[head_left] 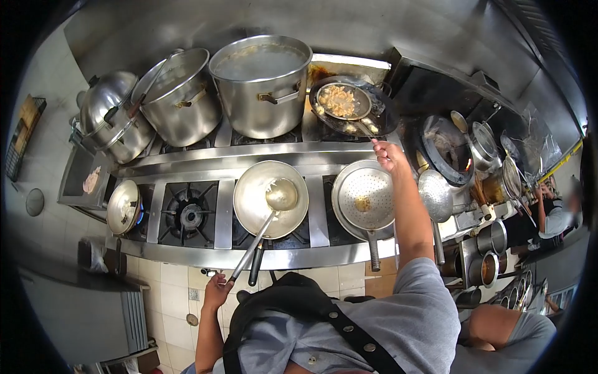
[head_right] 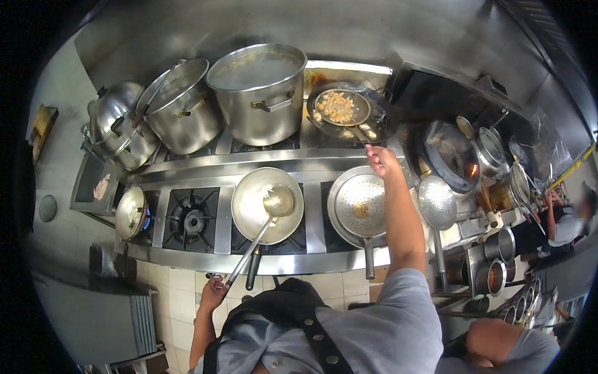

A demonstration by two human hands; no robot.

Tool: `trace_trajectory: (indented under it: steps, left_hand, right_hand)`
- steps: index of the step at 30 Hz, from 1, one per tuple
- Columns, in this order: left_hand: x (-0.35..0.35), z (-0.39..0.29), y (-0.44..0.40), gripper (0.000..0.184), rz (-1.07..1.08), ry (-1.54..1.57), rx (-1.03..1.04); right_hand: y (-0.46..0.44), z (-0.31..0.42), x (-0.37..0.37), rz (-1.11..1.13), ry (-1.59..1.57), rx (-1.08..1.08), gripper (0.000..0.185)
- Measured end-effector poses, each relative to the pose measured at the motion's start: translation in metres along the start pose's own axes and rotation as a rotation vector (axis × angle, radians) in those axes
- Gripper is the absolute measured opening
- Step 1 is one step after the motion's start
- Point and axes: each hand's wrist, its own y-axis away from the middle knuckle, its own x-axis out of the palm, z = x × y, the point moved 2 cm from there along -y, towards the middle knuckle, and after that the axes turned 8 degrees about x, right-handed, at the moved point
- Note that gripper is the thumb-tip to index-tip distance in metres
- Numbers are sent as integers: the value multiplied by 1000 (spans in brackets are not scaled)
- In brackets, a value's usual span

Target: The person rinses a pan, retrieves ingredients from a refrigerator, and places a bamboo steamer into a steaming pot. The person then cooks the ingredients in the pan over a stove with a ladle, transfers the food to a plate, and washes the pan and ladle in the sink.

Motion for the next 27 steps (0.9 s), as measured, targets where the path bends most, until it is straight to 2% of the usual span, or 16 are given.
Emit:
trace_trajectory:
  steps: [6,11,23,27]
  left_hand:
    - [-3,-9,6,49,-13,4,-25]
    - [-7,-28,11,49,-18,-19,-54]
    - [-5,-44,3,50,-4,-41,-15]
    - [-4,-37,2,49,-4,-58,-2]
  right_hand:
    - [26,27,-11,-204,413,-100,16]
    - [37,36,-22,-206,450,-50,15]
    - [25,11,2,76,126,73,18]
    - [19,5,8,100,-57,99,20]
